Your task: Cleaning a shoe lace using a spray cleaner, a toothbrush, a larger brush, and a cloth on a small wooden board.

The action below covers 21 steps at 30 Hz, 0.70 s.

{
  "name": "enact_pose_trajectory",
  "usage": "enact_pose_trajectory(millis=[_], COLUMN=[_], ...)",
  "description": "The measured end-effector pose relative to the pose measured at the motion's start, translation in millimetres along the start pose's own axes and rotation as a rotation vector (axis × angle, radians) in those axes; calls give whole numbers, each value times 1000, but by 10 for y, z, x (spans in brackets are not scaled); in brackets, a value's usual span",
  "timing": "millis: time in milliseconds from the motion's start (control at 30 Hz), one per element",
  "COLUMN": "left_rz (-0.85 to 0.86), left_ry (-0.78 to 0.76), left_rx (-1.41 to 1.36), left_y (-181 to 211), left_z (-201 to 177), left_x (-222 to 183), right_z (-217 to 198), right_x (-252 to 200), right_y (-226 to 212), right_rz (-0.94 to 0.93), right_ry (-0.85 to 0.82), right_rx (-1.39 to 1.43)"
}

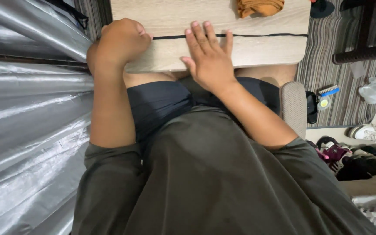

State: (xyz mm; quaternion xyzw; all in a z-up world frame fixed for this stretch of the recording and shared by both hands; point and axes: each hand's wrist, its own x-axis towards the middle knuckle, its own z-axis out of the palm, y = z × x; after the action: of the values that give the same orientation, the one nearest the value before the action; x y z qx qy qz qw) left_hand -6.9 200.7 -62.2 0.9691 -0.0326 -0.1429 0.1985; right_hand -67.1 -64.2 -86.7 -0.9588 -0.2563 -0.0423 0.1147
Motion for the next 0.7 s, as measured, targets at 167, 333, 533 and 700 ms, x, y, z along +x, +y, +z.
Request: enact_pose_trajectory(millis=[167, 333, 533, 700], left_rz=[78, 523, 723, 609], left_ry=[167, 776, 458, 424], left_rx=[118, 117, -127, -218], left_y=[123, 631, 1778, 2199], left_z=[97, 89, 413, 792], left_x=[42, 126, 602, 958], right_z=[-164, -182, -183, -39], right_x=[-153, -248, -243, -301], right_y=[227, 333, 304, 400], right_rz=[-40, -32, -70, -68], right_ry=[2, 47, 213, 242], right_rx=[-6, -25, -67, -79])
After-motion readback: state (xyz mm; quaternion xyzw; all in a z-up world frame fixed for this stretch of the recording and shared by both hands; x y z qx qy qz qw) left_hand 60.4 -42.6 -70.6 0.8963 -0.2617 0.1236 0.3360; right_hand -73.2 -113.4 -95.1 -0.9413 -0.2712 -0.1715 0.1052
